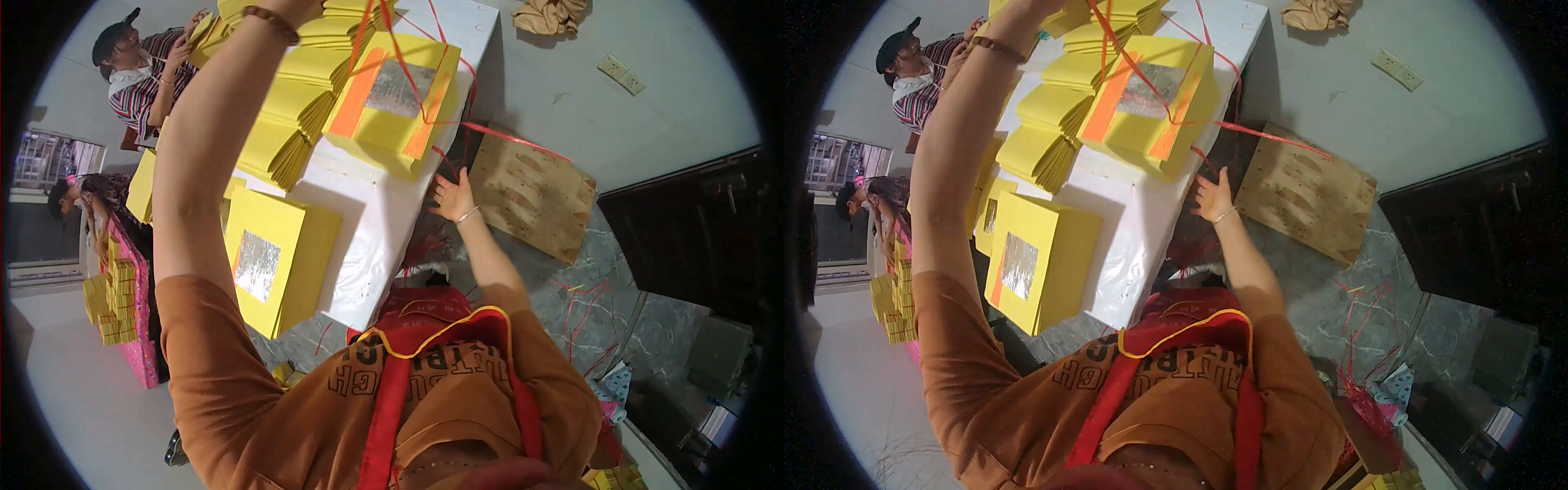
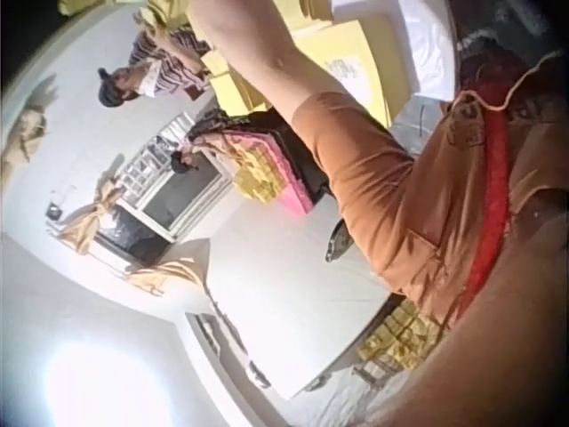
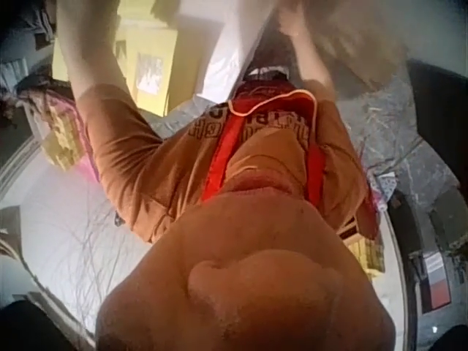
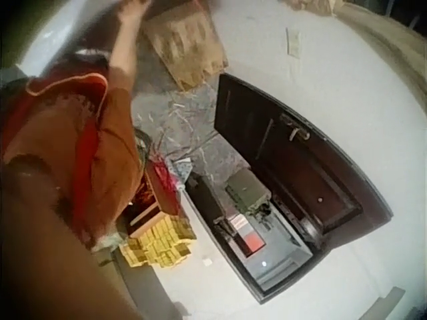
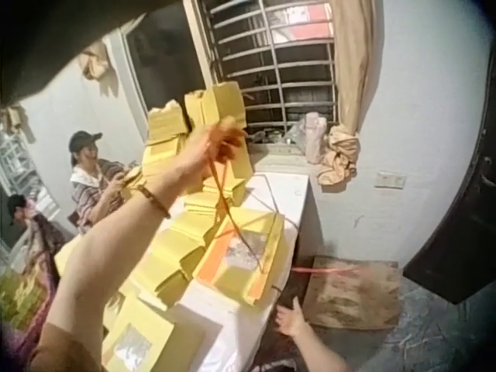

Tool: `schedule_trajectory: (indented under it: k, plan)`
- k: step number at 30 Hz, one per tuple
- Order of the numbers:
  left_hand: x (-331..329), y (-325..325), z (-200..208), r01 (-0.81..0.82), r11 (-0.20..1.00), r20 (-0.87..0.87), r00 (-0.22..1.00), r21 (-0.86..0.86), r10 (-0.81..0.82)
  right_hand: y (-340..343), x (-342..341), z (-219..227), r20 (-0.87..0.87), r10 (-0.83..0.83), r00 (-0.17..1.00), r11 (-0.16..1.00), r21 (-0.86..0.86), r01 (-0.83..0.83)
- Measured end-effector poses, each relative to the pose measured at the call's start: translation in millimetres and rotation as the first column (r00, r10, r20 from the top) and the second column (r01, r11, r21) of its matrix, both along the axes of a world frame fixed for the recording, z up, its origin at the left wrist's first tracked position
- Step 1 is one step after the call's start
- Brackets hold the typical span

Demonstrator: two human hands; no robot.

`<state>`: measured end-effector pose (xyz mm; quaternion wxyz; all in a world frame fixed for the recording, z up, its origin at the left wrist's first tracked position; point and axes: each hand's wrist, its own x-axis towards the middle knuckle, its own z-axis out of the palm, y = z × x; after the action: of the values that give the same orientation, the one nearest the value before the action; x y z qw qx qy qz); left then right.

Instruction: Sorting, counting, and bundling yellow ceremonial paper sheets using red string.

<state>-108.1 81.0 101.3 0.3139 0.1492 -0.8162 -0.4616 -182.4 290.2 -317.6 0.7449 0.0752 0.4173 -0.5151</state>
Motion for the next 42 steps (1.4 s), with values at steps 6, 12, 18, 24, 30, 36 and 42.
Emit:
schedule_trajectory:
  k: [6, 12, 18, 24, 30, 36, 42]
  plan:
    - [-58, 49, -8, -0.003, 0.976, 0.263, 0.963, -0.22, 0.063, -61, -63, 14, 0.013, -0.589, 0.808, 0.8, -0.13, 0.586]
    - [-126, 82, 20, 0.13, 0.989, 0.301, 0.948, -0.071, -0.103, -79, -118, 88, -0.234, -0.751, 0.618, 0.648, -0.442, 0.62]
    - [-185, 142, 19, 0.347, 0.88, 0.037, 0.934, -0.325, -0.355, -94, -114, 114, -0.543, -0.528, 0.653, 0.722, -0.692, 0.008]
    - [-175, 194, -98, 0.699, 0.624, 0.517, 0.699, -0.349, -0.494, -77, -24, 228, -0.641, -0.38, 0.666, 0.733, -0.649, -0.206]
    - [-145, 124, -115, 0.519, 0.689, 0.342, 0.854, -0.506, -0.392, -88, -59, 204, -0.636, -0.315, 0.705, 0.69, -0.663, -0.29]
    - [-44, 11, -99, 0.297, 0.667, 0.605, 0.742, -0.683, 0.289, -99, -68, 200, -0.531, -0.242, 0.812, 0.668, -0.698, -0.258]
    - [-9, 13, -101, 0.378, 0.876, 0.877, 0.471, -0.299, 0.097, -102, -73, 201, -0.568, -0.282, 0.773, 0.695, -0.676, -0.243]
